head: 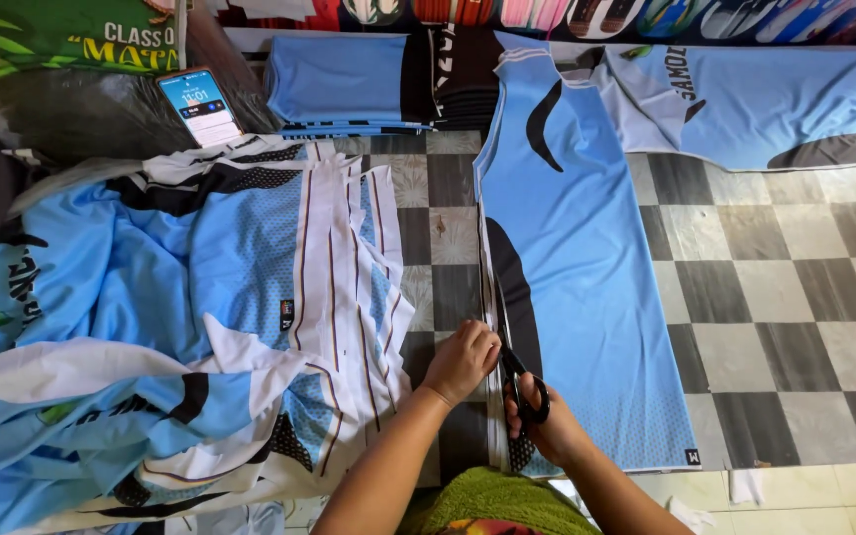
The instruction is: Cutting out printed jersey fabric pieces using scissors and organizing them on a table.
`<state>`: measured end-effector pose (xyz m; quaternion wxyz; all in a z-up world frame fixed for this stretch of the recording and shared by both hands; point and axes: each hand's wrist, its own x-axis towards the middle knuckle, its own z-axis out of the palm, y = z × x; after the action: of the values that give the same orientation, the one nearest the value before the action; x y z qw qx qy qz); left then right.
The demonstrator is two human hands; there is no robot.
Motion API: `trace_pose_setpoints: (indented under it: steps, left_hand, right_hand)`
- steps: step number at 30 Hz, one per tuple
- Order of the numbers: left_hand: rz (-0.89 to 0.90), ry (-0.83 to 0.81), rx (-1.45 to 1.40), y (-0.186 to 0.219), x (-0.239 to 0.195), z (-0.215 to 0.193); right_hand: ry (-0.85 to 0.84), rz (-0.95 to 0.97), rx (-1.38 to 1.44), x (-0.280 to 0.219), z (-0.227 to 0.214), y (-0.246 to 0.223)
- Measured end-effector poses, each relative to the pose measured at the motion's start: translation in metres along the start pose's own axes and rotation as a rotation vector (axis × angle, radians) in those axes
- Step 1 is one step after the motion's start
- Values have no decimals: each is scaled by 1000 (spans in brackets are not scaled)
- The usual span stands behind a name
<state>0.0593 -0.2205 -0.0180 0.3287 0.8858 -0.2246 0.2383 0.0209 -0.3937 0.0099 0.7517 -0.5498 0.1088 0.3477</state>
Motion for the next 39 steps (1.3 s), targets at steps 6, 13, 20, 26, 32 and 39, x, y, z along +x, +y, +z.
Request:
trace_pose_setpoints:
  steps: [6,13,20,26,32,39]
  left_hand:
    - [-31,-20,-108,-6,-4,9]
    - [-60,-41,-113,-5,-4,7]
    - [-31,-28,-58,-1,2,0]
    - [-3,-62,90,-2,-1,3]
    - [-20,-80,18,-5,1,3]
    - [0,-68,29,-4,-1,3]
  right_hand:
    - [-3,29,34,15,-6,-6]
    - [23,0,-24,16,3,-12]
    - [32,5,28,33,-7,-9]
    - [-46,1,-38,44,-7,-20]
    - [-10,-15,-60,48,-3,-24]
    - [30,-4,1,52,-6,-17]
